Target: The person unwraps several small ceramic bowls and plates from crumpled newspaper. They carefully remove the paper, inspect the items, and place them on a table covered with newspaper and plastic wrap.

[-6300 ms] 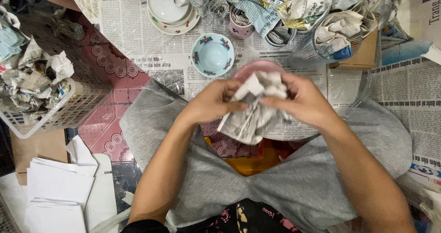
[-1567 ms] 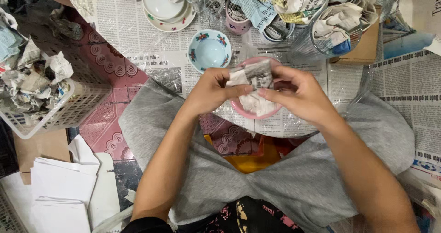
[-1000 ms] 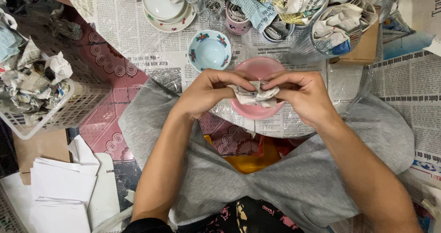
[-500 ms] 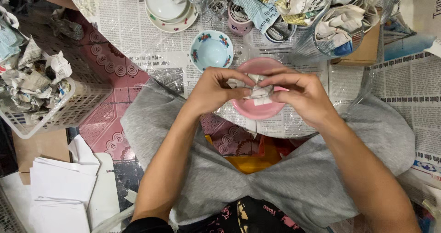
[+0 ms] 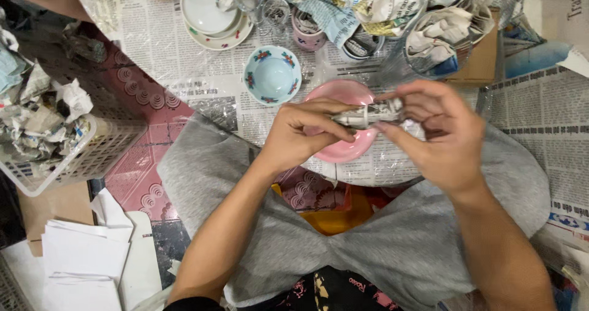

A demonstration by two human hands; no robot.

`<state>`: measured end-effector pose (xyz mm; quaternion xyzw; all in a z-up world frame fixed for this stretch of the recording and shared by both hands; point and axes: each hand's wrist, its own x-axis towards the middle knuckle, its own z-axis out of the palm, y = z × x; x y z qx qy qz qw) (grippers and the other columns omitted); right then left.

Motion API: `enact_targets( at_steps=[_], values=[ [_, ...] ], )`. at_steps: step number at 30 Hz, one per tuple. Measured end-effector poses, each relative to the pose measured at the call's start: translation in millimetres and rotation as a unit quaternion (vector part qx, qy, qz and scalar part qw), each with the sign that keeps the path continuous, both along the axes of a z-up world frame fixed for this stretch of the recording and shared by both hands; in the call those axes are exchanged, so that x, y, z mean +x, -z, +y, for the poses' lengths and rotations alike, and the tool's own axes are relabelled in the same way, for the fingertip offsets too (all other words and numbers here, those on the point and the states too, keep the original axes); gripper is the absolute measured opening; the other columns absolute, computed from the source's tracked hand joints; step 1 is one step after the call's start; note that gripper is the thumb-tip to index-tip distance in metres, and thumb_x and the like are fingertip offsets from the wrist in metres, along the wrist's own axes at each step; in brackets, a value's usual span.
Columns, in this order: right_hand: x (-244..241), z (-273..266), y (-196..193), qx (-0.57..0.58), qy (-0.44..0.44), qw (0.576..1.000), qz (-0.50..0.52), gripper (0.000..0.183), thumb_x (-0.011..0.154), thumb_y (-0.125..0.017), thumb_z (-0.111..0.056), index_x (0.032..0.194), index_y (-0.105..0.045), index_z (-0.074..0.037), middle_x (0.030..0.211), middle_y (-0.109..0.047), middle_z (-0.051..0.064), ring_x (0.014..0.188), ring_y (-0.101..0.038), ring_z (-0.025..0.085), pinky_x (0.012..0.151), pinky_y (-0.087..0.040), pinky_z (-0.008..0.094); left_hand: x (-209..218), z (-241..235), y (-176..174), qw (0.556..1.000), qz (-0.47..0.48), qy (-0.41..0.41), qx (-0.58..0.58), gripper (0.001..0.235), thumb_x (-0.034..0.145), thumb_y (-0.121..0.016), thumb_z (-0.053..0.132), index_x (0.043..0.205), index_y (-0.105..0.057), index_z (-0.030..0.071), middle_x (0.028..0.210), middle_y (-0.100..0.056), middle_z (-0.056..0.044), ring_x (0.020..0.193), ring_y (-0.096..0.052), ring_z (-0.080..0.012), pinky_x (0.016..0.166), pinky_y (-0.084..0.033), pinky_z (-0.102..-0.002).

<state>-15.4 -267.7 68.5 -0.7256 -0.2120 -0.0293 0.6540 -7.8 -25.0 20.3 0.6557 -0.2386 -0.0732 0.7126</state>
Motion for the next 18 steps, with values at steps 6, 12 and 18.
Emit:
enact_targets(
  at_steps=[6, 12, 18],
  values=[
    [13, -54, -9, -0.063, 0.184, 0.970, -0.142, 0.032, 0.100, -0.064, 0.017, 0.129, -0.056, 0.006, 0.114, -0.071, 0.022, 0.095, -0.074, 0.018, 0.077, -0.059, 0.025, 2, -8, -4, 0.998, 0.056, -0.014, -0.024, 0.021, 0.096, -0.073, -0.004, 0.116, -0.074, 0.001, 0.121, -0.076, -0.008, 0.117, -0.072, -0.0184, 0.106, -0.058, -0.033],
    [13, -69, -2, -0.110, 0.161, 0.959, -0.204, 0.034, 0.111, -0.063, 0.021, 0.140, -0.058, 0.006, 0.125, -0.071, 0.022, 0.113, -0.072, 0.022, 0.098, -0.064, 0.028, -1, -20, -8, 0.998, 0.007, -0.019, 0.064, 0.034, 0.093, -0.071, -0.001, 0.127, -0.069, 0.004, 0.128, -0.073, -0.007, 0.112, -0.072, -0.0170, 0.101, -0.059, -0.033],
    [20, -60, -7, -0.201, 0.176, 0.936, -0.227, 0.038, 0.104, -0.067, 0.022, 0.138, -0.064, 0.005, 0.126, -0.069, 0.024, 0.110, -0.072, 0.025, 0.091, -0.061, 0.028, -4, -28, -8, 0.996, -0.028, 0.006, 0.084, 0.035, 0.093, -0.070, 0.000, 0.127, -0.067, 0.007, 0.130, -0.070, -0.007, 0.124, -0.068, -0.0212, 0.104, -0.056, -0.033]
  ],
)
